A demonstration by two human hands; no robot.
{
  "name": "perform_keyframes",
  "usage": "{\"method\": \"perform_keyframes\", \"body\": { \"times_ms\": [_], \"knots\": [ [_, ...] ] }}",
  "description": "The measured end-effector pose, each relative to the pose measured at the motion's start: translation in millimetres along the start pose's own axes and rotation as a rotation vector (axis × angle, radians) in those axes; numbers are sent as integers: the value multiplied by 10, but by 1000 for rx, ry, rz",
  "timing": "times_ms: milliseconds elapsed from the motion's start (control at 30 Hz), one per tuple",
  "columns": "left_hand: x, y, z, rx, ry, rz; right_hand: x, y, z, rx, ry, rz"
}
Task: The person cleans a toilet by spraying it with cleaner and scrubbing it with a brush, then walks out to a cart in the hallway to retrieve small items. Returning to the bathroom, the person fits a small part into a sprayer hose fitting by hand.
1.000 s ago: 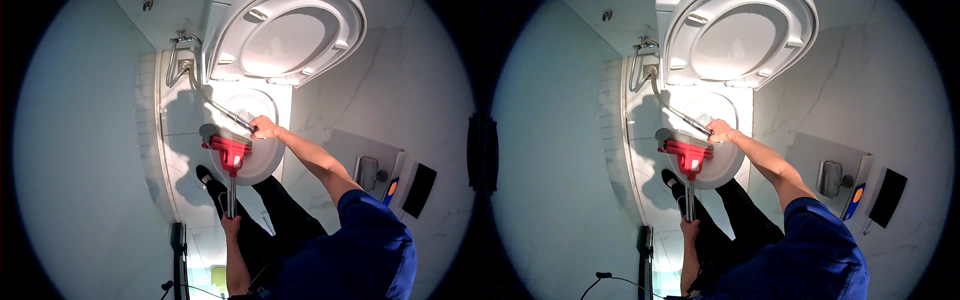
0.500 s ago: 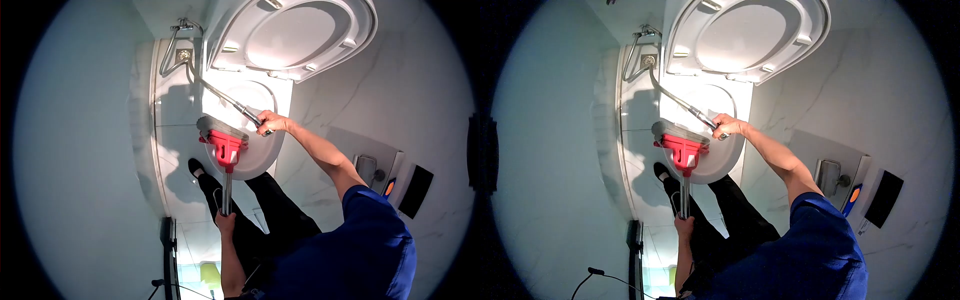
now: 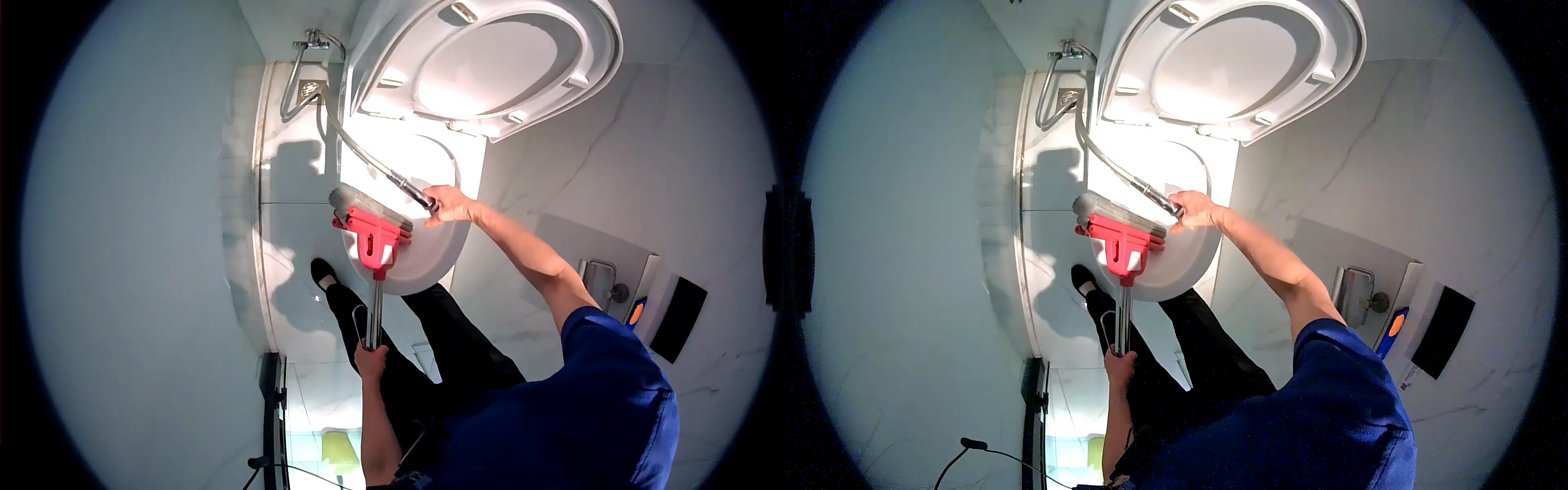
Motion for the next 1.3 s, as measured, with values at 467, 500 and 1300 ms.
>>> {"method": "perform_keyframes", "body": {
  "times_ms": [467,500,1300],
  "knots": [
    [85,542,110,244,-40,-337,-807,-1766,604,-281,948,-320],
    [97,708,176,162,-42,-358,-965,-1980,705,-272,916,-420],
    [139,5196,1381,1152,-74,-171,-1853,-3037,1416,-559,723,-1075]
  ]
}}
Point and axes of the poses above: each hand's wrist, its own z-axis away from the middle knuckle, its own x-axis out of the palm, y = z × x, the point moved 2 cm from there along -z, towards the middle knuckle, and after that the axes turned 1 degree about y, right-handed, at the moved point
